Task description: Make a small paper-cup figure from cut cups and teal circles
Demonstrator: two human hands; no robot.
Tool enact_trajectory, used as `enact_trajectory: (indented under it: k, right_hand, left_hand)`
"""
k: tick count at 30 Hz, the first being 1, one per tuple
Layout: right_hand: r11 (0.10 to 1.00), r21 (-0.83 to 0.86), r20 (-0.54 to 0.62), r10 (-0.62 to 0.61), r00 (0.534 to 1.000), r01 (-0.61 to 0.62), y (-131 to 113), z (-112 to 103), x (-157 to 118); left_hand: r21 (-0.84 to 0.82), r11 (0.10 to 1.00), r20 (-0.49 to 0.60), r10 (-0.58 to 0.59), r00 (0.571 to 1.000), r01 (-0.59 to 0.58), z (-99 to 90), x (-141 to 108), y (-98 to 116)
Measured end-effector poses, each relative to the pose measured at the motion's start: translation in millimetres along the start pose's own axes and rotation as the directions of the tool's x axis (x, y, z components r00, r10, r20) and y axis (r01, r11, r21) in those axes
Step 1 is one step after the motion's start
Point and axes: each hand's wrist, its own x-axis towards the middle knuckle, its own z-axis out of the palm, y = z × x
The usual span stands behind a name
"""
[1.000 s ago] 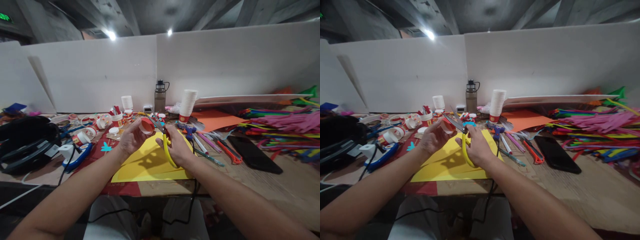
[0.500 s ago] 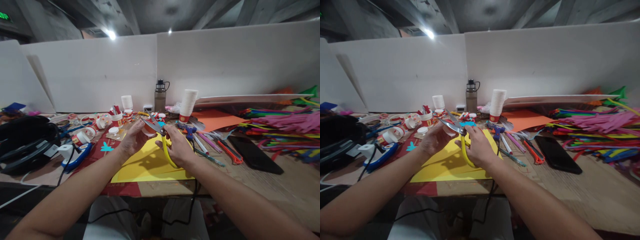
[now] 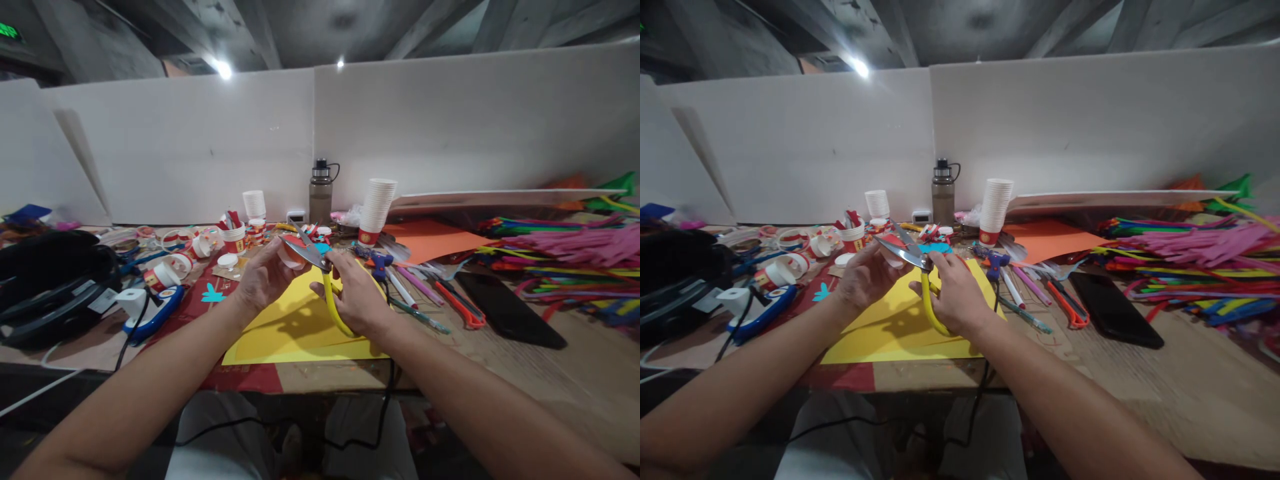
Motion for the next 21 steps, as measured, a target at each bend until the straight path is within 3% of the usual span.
enact_trajectory:
  k: [9, 21]
  right_hand:
    - [1.000, 0.000, 0.001, 0.010, 1.000, -0.010, -0.2, -0.7, 0.0]
    - [0.999, -0.039, 0.007, -0.006, 1.000, 0.006, 0.5, -2.5, 0.4]
  left_hand:
    - [0.036, 0.999, 0.097, -0.015, 0.995, 0.011, -0.6, -3.7, -3.5]
    - [0.032, 0.999, 0.096, -0.025, 0.995, 0.022, 0.6, -3.8, -1.0]
